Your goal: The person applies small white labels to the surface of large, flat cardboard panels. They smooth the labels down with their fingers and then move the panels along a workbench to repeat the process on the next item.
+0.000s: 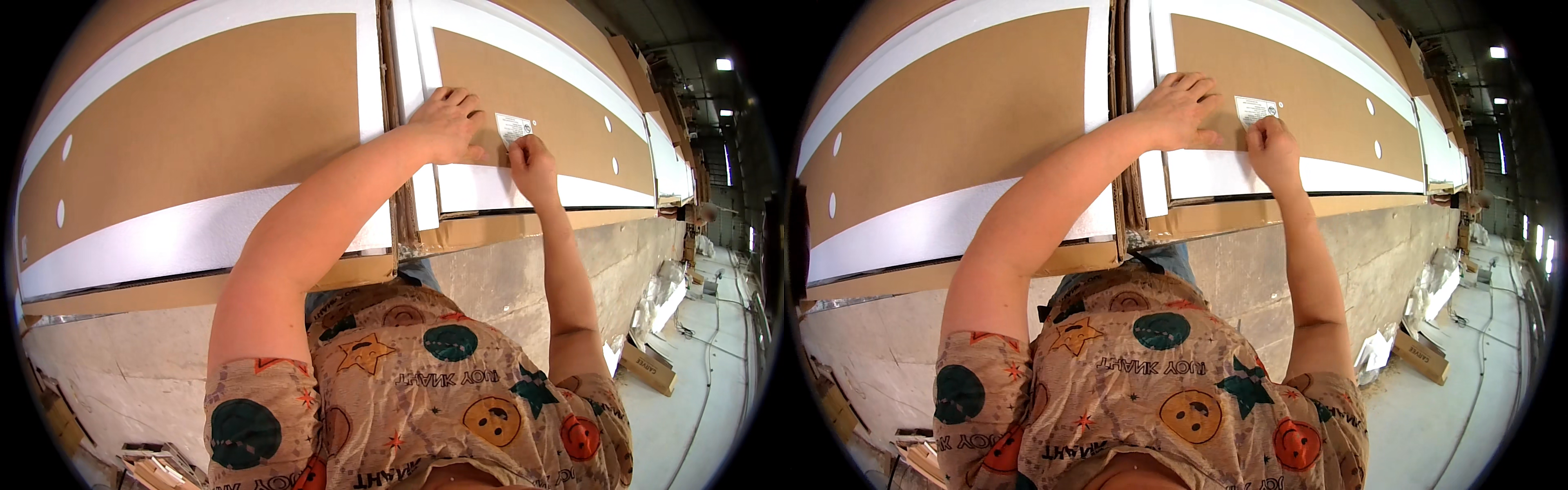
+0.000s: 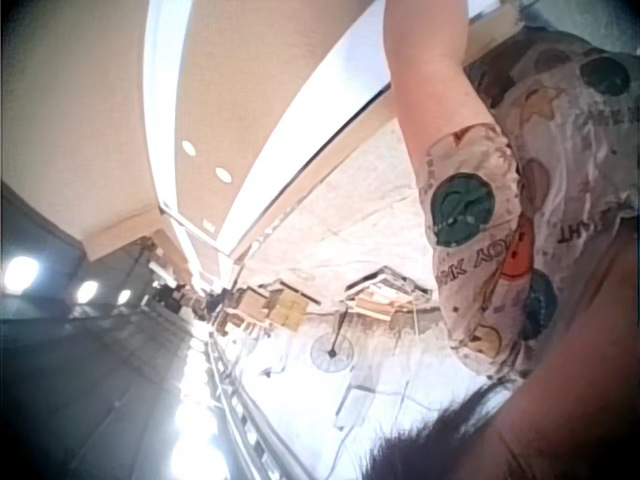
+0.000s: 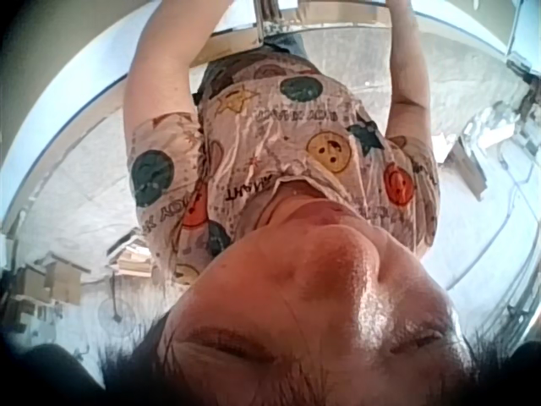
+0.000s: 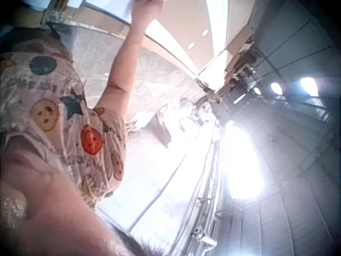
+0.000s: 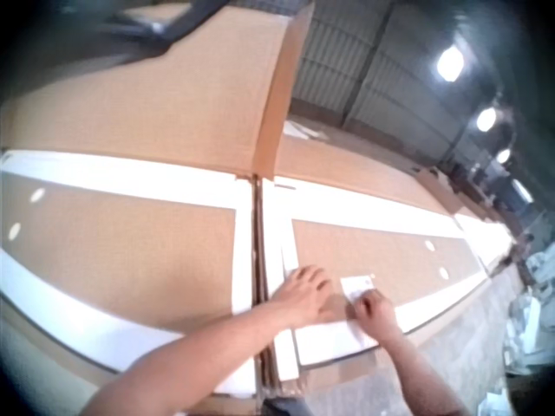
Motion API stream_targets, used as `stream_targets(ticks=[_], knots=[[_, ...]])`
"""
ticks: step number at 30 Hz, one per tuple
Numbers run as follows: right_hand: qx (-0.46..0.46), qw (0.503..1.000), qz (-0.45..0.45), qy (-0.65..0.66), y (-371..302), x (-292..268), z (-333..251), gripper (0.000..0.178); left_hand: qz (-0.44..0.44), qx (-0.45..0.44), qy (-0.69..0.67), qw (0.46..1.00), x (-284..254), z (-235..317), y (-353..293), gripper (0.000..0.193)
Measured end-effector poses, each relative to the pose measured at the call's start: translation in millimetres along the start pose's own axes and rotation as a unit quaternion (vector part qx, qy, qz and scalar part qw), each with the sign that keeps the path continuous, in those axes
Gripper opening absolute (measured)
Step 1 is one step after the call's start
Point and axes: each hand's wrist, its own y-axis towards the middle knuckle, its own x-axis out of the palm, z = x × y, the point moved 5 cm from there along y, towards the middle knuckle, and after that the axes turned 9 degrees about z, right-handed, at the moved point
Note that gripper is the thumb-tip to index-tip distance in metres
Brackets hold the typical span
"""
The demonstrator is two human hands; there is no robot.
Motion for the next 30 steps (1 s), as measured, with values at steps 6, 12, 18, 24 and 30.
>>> stream_targets(ticks=[6,12,18,24,30], knots=[[0.086,0.989,-0.114,0.036,29,-1,-13,0.026,0.007,0.009,0.022,1.0,3,-1,1,0.069],[0.119,0.958,-0.26,-0.004,42,7,-5,0.026,0.003,-0.001,0.002,1.0,3,0,1,0.069],[0.074,0.974,-0.203,0.067,28,-11,-4,0.018,0.033,-0.003,-0.007,0.999,1,-1,-2,0.071],[-0.078,0.983,-0.163,-0.034,20,-16,-15,0.018,0.003,-0.01,0.007,1.0,-2,0,-1,0.072],[-0.112,0.967,-0.196,-0.12,21,-9,-20,0.02,0.028,0.0,0.007,1.0,2,1,-1,0.071]])
